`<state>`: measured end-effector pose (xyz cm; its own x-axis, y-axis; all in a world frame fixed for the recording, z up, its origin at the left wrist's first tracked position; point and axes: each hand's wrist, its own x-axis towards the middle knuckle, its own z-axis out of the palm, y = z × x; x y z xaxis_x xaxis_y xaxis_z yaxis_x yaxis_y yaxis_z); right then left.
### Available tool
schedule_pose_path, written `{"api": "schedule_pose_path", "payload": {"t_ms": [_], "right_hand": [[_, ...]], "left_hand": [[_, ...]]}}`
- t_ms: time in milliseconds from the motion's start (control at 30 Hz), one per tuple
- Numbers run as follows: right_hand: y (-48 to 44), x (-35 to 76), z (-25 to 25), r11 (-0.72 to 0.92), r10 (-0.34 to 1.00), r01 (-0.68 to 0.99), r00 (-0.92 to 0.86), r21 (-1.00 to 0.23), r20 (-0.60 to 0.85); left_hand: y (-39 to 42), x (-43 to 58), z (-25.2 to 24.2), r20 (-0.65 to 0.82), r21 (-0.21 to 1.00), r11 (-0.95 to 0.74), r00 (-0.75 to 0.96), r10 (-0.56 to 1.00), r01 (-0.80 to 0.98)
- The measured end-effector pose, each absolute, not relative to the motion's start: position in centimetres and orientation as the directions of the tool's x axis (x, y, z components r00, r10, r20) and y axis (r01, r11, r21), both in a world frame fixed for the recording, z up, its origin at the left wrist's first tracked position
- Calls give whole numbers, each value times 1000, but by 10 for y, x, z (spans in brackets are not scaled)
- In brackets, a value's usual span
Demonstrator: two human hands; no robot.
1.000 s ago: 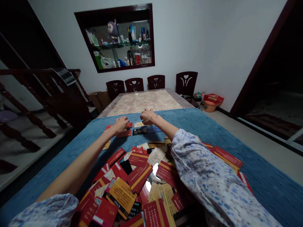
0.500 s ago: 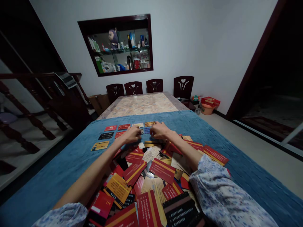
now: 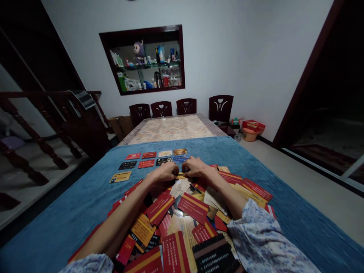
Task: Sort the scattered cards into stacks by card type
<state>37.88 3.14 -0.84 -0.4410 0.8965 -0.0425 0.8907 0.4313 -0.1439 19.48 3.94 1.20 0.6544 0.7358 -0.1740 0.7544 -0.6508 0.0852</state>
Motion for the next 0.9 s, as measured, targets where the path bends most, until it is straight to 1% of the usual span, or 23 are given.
{"api": "schedule_pose_path", "payload": {"t_ms": [267, 467, 533, 700, 800, 900], "right_hand": [[32, 377, -12, 413, 906, 898, -422, -153, -28], [30, 373, -12, 429, 900, 890, -435, -153, -9], [30, 373, -13, 443, 895, 883, -446, -157, 15], [30, 374, -17, 465, 885, 871, -455, -156, 97], [31, 375, -22, 473, 879, 868, -456, -151, 135], [32, 376, -24, 468, 881, 871, -445, -151, 161]], "left_hand": [[34, 196, 11, -218, 61, -596, 594, 775, 800], [29, 201, 7, -221, 100, -503, 513, 830, 858], [29, 201, 6, -217, 130, -452, 470, 855, 882], [37, 199, -2, -181, 248, -337, 385, 905, 908], [42, 197, -10, -119, 310, -348, 400, 909, 885], [45, 196, -15, -31, 328, -381, 413, 910, 865]]}}
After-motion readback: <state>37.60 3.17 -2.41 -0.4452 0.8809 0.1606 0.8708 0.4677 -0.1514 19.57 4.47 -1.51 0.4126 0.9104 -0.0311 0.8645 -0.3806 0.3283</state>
